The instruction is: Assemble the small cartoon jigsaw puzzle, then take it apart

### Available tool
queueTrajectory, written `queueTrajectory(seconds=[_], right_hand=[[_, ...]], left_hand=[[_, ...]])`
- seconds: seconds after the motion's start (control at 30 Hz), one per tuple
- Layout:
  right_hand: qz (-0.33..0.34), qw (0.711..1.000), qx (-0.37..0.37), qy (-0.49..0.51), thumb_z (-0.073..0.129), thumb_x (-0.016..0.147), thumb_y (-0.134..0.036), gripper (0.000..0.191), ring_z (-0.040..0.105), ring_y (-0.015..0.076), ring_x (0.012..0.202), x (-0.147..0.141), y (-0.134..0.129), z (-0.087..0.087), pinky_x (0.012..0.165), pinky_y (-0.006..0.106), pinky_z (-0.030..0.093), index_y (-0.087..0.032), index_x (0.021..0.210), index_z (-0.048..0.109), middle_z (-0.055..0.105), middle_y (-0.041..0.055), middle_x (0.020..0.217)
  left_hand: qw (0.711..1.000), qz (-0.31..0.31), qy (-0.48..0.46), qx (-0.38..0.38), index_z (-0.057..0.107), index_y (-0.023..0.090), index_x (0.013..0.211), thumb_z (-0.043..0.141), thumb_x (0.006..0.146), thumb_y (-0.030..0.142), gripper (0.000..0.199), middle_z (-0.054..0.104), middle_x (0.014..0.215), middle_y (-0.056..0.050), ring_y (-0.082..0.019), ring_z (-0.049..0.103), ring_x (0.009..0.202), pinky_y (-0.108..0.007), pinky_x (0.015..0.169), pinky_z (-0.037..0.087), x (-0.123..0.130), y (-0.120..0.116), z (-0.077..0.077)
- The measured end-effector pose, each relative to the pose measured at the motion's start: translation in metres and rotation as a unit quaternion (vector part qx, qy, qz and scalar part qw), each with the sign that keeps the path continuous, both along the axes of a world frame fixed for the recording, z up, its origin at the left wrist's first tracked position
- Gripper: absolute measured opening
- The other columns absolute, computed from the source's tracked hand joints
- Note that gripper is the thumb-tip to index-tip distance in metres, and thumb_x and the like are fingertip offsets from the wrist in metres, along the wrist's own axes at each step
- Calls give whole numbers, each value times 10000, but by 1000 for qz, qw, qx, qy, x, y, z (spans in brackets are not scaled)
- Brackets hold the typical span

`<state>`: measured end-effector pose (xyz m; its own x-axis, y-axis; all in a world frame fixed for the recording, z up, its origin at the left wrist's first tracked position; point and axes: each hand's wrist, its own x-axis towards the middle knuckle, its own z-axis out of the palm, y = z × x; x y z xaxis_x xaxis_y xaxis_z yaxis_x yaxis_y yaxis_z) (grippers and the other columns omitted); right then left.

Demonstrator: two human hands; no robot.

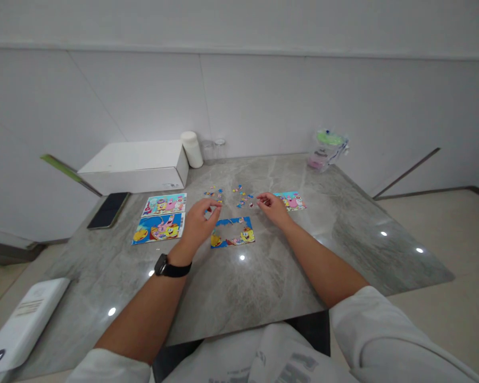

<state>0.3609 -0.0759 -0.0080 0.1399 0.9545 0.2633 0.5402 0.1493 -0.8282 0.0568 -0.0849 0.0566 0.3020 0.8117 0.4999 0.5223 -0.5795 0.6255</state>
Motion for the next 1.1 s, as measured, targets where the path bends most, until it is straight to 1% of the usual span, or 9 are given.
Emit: queueTrajectory(seconds=[0.1, 0.17, 0.23, 0.4, 0.5, 0.63, 0.73, 0.93, 1.1], right_hand=[[1, 999, -14, -34, 654, 882, -294, 252, 613, 145, 721, 0, 0, -4, 728, 277, 493, -197, 1098, 741, 734, 16, 909], [2, 998, -16, -54, 636, 892, -279, 253, 603, 140, 707, -2, -1, -5, 719, 273, 486, -198, 1108, 740, 733, 12, 909], [5, 997, -11, -73, 625, 898, -257, 249, 600, 139, 707, -4, -3, -6, 726, 273, 486, -198, 1109, 741, 735, 14, 916], [11, 992, 4, -128, 625, 903, -212, 240, 611, 148, 744, -9, -6, -5, 778, 287, 498, -190, 1113, 741, 742, 37, 981], [8, 984, 15, -177, 613, 929, -198, 229, 623, 167, 800, -11, -8, -2, 823, 301, 500, -190, 1123, 734, 732, 52, 1008], [3, 965, 23, -262, 593, 979, -191, 227, 644, 209, 981, -16, -10, 4, 923, 325, 488, -194, 1160, 729, 726, 83, 1087], [5, 951, 1, -310, 582, 1022, -224, 224, 644, 233, 1073, -21, -12, 6, 935, 327, 489, -205, 1186, 734, 720, 104, 1149], [19, 929, -39, -367, 517, 1069, -235, 299, 652, 256, 1076, -25, -12, 4, 881, 338, 500, -216, 1251, 754, 698, 140, 1213], [20, 930, -38, -366, 560, 1047, -219, 247, 651, 256, 1063, -25, -14, 6, 870, 340, 499, -224, 1169, 775, 693, 130, 1196]], left_hand=[[998, 55, 3, -21, 736, 225, 1032, 595, 984, 320, 176, 754, 1016, -31, -188, 652, 869, -346, 851, 541, -19, 11, 13], [998, 61, 14, -29, 738, 224, 1024, 601, 980, 337, 183, 750, 1000, -30, -185, 647, 847, -339, 825, 538, -29, 15, 11], [998, 55, 31, -28, 732, 222, 1014, 596, 978, 336, 181, 749, 1004, -35, -187, 643, 840, -342, 820, 535, -37, 14, 1], [994, 63, 87, -18, 709, 206, 994, 561, 968, 270, 163, 734, 994, -59, -207, 636, 827, -372, 830, 528, -48, 11, -39], [993, 39, 111, -26, 711, 203, 978, 563, 971, 267, 161, 727, 1000, -71, -223, 658, 870, -377, 845, 534, -51, 13, -50], [993, 28, 113, -21, 704, 204, 982, 558, 981, 262, 157, 723, 1006, -74, -237, 672, 946, -386, 891, 540, -51, 15, -50], [992, 15, 119, -28, 700, 211, 967, 555, 990, 275, 161, 718, 998, -68, -240, 672, 969, -387, 890, 541, -49, 14, -50], [991, -6, 127, -42, 718, 212, 983, 552, 984, 267, 176, 709, 1010, -67, -236, 664, 971, -382, 881, 540, -45, 11, -52], [990, -13, 129, -48, 717, 214, 990, 559, 979, 262, 165, 713, 1023, -64, -228, 656, 959, -371, 865, 537, -44, 10, -51]])
